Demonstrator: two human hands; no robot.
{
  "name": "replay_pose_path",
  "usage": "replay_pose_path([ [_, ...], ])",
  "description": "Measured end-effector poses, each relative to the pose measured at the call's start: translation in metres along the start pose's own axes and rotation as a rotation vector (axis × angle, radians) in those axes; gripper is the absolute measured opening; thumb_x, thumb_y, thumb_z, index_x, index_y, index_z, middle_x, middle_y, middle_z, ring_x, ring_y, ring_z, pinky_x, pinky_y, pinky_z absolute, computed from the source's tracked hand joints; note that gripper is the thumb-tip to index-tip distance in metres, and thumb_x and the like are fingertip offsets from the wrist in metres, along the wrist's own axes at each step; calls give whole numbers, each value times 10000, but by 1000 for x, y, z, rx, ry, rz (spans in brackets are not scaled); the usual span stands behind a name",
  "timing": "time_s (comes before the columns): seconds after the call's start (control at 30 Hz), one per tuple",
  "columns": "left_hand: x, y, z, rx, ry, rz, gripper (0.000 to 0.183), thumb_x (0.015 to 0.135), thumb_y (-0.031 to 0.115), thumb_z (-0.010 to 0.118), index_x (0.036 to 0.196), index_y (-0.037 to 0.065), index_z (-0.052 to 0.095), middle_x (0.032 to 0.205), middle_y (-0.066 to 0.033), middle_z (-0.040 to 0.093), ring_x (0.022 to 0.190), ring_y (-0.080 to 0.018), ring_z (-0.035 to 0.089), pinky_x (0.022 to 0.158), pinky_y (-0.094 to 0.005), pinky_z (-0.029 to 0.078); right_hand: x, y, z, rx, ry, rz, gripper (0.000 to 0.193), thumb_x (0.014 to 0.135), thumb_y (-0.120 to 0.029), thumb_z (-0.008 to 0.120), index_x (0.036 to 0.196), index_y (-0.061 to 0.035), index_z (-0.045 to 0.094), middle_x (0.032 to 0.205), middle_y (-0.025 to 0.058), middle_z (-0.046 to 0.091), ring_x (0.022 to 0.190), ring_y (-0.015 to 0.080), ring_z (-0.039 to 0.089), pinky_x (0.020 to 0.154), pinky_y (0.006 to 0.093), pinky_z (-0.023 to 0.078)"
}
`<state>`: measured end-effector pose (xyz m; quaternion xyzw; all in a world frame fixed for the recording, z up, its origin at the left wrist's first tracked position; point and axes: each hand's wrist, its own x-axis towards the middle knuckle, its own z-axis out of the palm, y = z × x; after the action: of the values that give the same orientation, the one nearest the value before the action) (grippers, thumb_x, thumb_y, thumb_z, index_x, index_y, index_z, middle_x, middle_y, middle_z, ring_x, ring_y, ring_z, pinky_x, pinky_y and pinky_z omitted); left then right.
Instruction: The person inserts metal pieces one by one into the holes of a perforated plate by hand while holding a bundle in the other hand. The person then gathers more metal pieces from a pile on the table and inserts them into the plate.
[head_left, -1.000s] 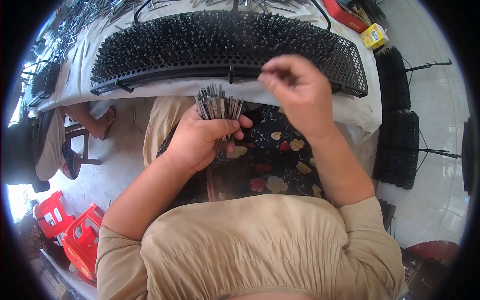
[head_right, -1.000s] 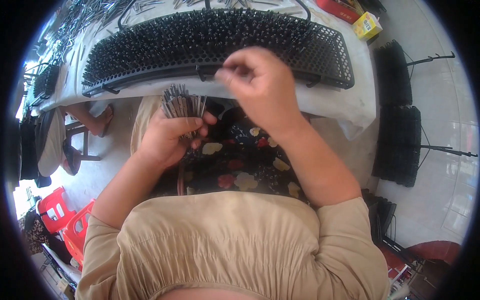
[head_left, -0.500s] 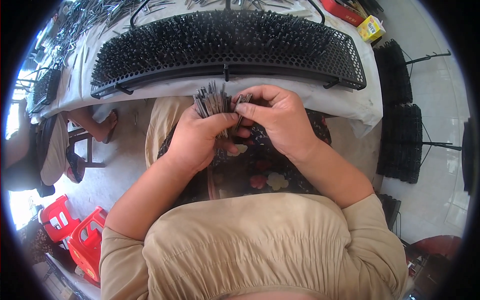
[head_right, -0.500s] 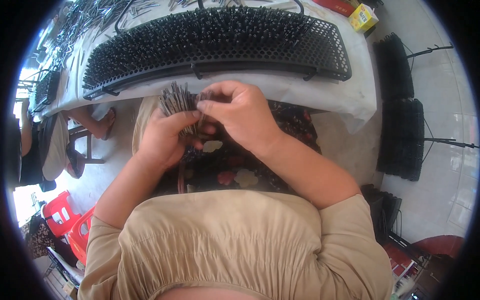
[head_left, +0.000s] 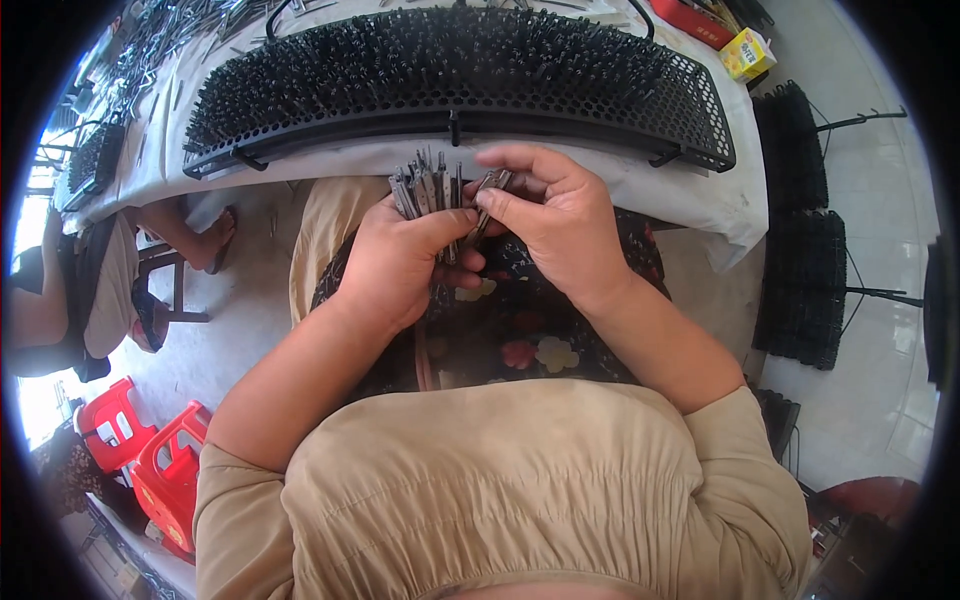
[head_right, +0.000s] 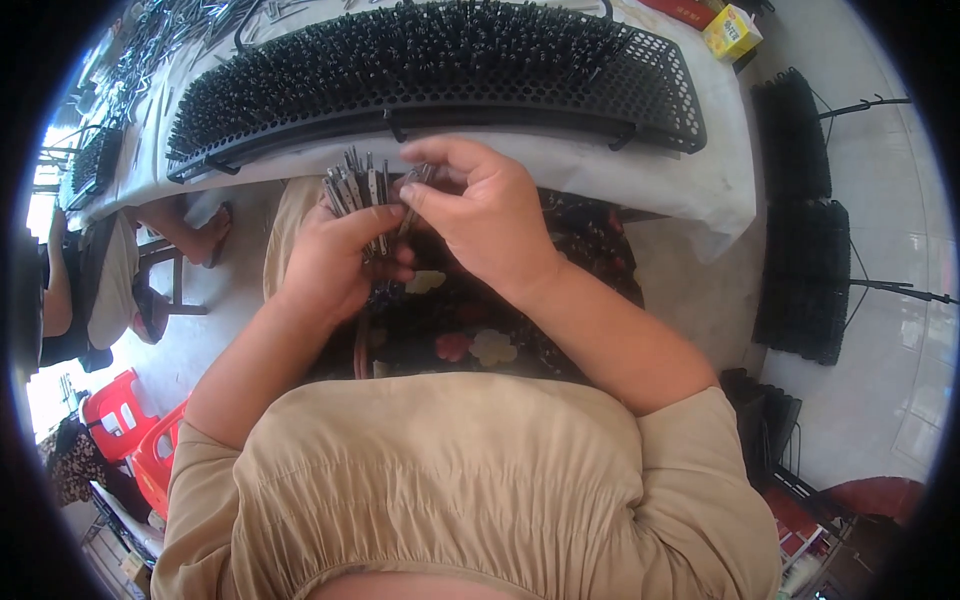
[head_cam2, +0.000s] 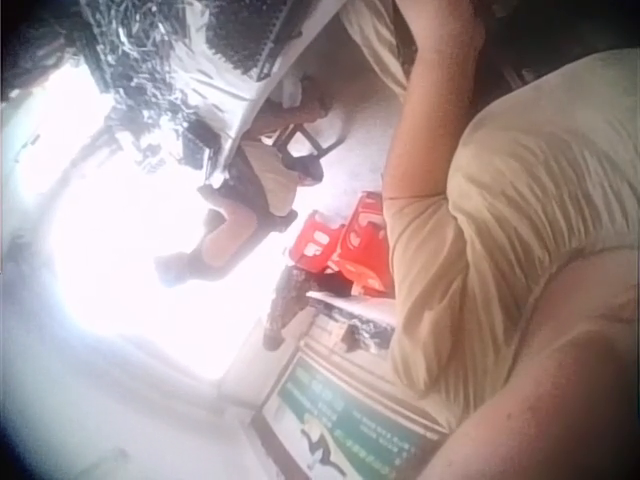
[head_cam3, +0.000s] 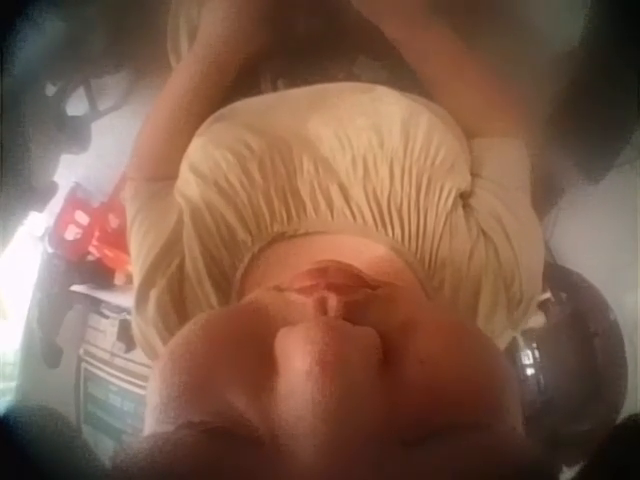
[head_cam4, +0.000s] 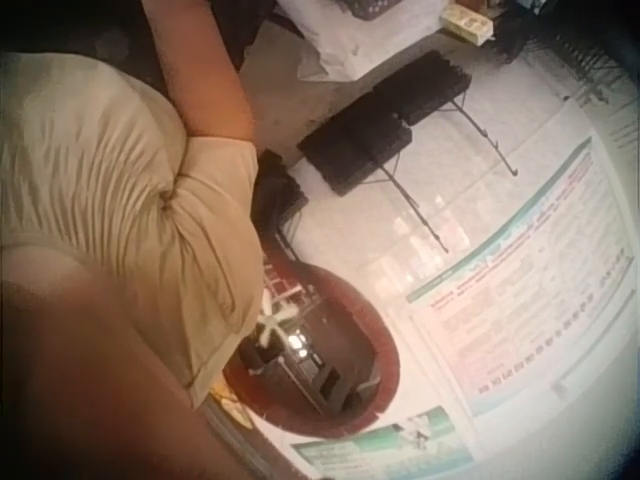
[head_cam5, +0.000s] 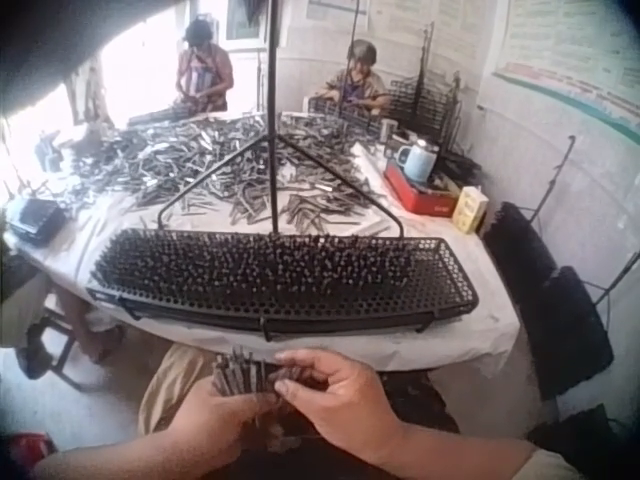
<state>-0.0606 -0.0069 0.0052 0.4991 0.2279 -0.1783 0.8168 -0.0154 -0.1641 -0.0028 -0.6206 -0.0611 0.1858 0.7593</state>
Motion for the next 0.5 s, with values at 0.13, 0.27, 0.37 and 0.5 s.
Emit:
replay_pose_path([
  [0.13, 5, -6, -4, 32, -17, -12, 186, 889, 92, 630, 1068, 44, 644, 912, -67, 693, 649, -136, 624, 541, -273, 538, 0, 3, -5, -201, -9, -46, 204, 879, 0, 671, 1082, 17, 663, 857, 31, 674, 760, 70, 606, 666, 220, 510],
  [0.27, 4, -8, 0, 26, -23, 4, 183, 884, 96, 642, 1056, 35, 635, 913, -78, 684, 661, -143, 626, 557, -295, 558, 1, 0, -9, -287, -7, -24, 188, 871, -2, 682, 1057, 16, 668, 858, 36, 682, 762, 74, 614, 668, 217, 509],
  [0.37, 5, -7, 5, 39, -11, 3, 169, 882, 99, 649, 1028, 19, 620, 888, -93, 671, 674, -158, 628, 558, -304, 560, 14, -3, -20, -170, 23, -166, 232, 894, 16, 666, 1122, 22, 625, 954, 86, 701, 832, 104, 654, 702, 211, 532],
  [0.5, 9, -9, -3, 33, 27, -13, 148, 879, 106, 655, 971, 7, 596, 849, -107, 646, 692, -176, 628, 570, -321, 562, 46, -21, -51, -172, 129, -397, 223, 903, 21, 656, 1121, 20, 607, 976, 92, 702, 871, 120, 666, 753, 213, 540],
])
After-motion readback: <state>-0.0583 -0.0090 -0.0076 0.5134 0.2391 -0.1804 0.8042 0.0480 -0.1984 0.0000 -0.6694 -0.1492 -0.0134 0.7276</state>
